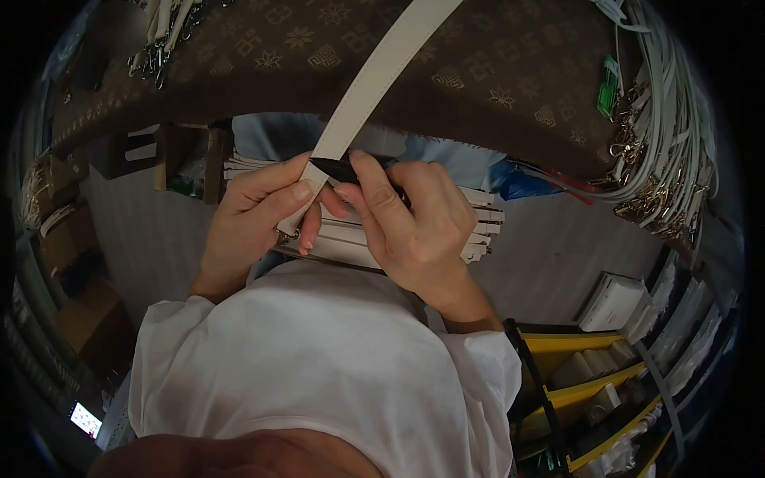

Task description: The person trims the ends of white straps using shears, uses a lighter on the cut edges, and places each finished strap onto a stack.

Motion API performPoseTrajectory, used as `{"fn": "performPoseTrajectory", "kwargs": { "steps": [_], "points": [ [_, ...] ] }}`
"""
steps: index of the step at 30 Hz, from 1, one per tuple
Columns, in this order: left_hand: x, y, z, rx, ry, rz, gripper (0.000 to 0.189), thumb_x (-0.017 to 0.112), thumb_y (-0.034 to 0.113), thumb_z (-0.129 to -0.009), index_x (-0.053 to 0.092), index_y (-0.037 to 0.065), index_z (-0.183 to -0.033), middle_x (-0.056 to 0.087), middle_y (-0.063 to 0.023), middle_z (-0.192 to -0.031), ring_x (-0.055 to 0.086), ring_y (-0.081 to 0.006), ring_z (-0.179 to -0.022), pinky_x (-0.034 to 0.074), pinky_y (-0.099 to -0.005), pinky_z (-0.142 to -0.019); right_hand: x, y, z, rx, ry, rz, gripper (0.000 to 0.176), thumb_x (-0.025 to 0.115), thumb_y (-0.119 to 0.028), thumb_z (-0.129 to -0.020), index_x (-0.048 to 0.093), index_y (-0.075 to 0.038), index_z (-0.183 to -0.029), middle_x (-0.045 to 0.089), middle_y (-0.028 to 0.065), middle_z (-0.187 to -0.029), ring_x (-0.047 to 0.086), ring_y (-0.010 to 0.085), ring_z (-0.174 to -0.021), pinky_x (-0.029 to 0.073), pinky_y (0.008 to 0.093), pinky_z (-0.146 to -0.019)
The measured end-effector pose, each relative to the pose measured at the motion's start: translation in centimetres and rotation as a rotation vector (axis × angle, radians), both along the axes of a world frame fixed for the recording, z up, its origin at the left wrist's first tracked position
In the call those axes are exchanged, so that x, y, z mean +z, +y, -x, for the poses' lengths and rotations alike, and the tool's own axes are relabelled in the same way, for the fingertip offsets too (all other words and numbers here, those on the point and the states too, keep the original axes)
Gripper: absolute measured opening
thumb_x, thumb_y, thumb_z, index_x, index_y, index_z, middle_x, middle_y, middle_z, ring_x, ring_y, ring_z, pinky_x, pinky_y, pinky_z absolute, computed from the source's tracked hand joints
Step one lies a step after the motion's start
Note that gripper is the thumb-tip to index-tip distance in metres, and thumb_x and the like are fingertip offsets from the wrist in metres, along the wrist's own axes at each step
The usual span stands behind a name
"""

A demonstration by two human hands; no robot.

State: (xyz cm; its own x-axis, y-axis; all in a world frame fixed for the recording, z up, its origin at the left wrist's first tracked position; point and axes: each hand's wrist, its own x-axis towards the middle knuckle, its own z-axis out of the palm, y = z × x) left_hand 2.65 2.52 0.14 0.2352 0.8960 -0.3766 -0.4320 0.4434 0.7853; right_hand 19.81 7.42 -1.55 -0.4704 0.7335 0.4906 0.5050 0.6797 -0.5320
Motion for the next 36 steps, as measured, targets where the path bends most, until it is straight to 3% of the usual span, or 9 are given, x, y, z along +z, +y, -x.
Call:
{"fn": "performPoseTrajectory", "kwargs": {
  "steps": [8,13,17,21,24,26,30,32,36],
  "points": [
    [-0.1,0.4,0.0,0.012,-0.048,0.037,0.031,0.039,0.011,-0.090,0.046,-0.004,-0.115,0.058,-0.0112,-0.085,0.052,-0.0093,-0.058,0.044,-0.0205,-0.052,-0.3,0.4,0.1,-0.004,0.047,0.063,0.025,0.068,-0.011,-0.069,0.062,-0.005,-0.093,0.044,0.0037,-0.061,0.044,0.0151,-0.051,0.035,0.0243,-0.043],
    [0.0,0.5,-0.3,0.034,0.001,0.057,0.030,0.037,0.010,-0.090,0.046,-0.006,-0.114,0.058,-0.0130,-0.081,0.051,-0.0102,-0.053,0.042,-0.0194,-0.047,0.0,0.8,0.4,-0.162,0.691,0.701,0.019,0.066,-0.011,-0.073,0.060,0.001,-0.086,0.048,-0.0005,-0.065,0.044,0.0063,-0.059,0.034,0.0199,-0.048],
    [-0.5,0.2,-0.4,-0.028,-0.004,0.020,0.025,0.041,0.012,-0.090,0.051,-0.005,-0.106,0.059,-0.0097,-0.083,0.053,-0.0096,-0.059,0.045,-0.0211,-0.055,0.7,0.9,1.8,-0.052,0.442,1.142,0.020,0.071,-0.014,-0.069,0.059,0.001,-0.075,0.046,-0.0033,-0.059,0.041,0.0033,-0.058,0.032,0.0177,-0.049],
    [-0.1,-0.1,-0.4,-0.024,0.034,0.037,0.028,0.038,0.010,-0.090,0.049,-0.008,-0.109,0.059,-0.0135,-0.080,0.053,-0.0117,-0.055,0.045,-0.0217,-0.051,0.1,1.7,2.6,-0.050,0.577,1.212,0.018,0.069,-0.015,-0.071,0.059,0.001,-0.071,0.045,-0.0048,-0.055,0.041,0.0023,-0.055,0.032,0.0179,-0.049],
    [0.2,-0.1,-0.4,-0.010,0.007,0.047,0.027,0.038,0.011,-0.090,0.051,-0.008,-0.105,0.058,-0.0126,-0.079,0.051,-0.0100,-0.054,0.043,-0.0203,-0.049,0.6,2.1,3.3,-0.114,0.749,1.271,0.010,0.064,-0.008,-0.076,0.061,0.001,-0.079,0.060,0.0026,-0.070,0.052,0.0046,-0.063,0.039,0.0170,-0.055],
    [0.1,-0.1,-0.4,0.010,0.025,0.035,0.027,0.038,0.011,-0.090,0.051,-0.008,-0.103,0.057,-0.0114,-0.076,0.048,-0.0086,-0.052,0.040,-0.0192,-0.047,0.4,2.3,3.8,-0.180,0.879,1.200,0.016,0.064,-0.014,-0.077,0.061,0.000,-0.069,0.049,-0.0051,-0.056,0.041,0.0005,-0.051,0.029,0.0172,-0.045],
    [0.3,-1.1,1.1,-0.087,0.109,0.092,0.027,0.039,0.014,-0.090,0.056,-0.006,-0.094,0.056,-0.0076,-0.068,0.041,-0.0051,-0.047,0.032,-0.0170,-0.042,0.7,3.6,2.7,-0.215,0.962,1.245,0.014,0.064,-0.011,-0.076,0.059,-0.004,-0.065,0.047,-0.0060,-0.055,0.036,0.0003,-0.047,0.024,0.0168,-0.043],
    [-0.4,-2.4,2.6,-0.124,0.186,0.097,0.026,0.041,0.014,-0.090,0.058,-0.005,-0.091,0.055,-0.0044,-0.066,0.040,-0.0042,-0.048,0.032,-0.0160,-0.043,1.2,4.8,1.7,-0.038,1.231,1.114,0.017,0.063,-0.009,-0.076,0.056,-0.007,-0.061,0.043,-0.0068,-0.052,0.031,0.0010,-0.044,0.020,0.0175,-0.042],
    [-1.8,-5.8,6.1,-0.169,0.354,0.196,0.023,0.048,0.015,-0.087,0.062,-0.003,-0.082,0.053,-0.0013,-0.065,0.042,-0.0046,-0.052,0.034,-0.0167,-0.047,1.6,6.6,-0.8,-0.058,1.391,0.983,0.014,0.060,-0.007,-0.077,0.055,-0.006,-0.064,0.036,-0.0063,-0.050,0.029,0.0023,-0.043,0.020,0.0183,-0.041]
  ]
}}
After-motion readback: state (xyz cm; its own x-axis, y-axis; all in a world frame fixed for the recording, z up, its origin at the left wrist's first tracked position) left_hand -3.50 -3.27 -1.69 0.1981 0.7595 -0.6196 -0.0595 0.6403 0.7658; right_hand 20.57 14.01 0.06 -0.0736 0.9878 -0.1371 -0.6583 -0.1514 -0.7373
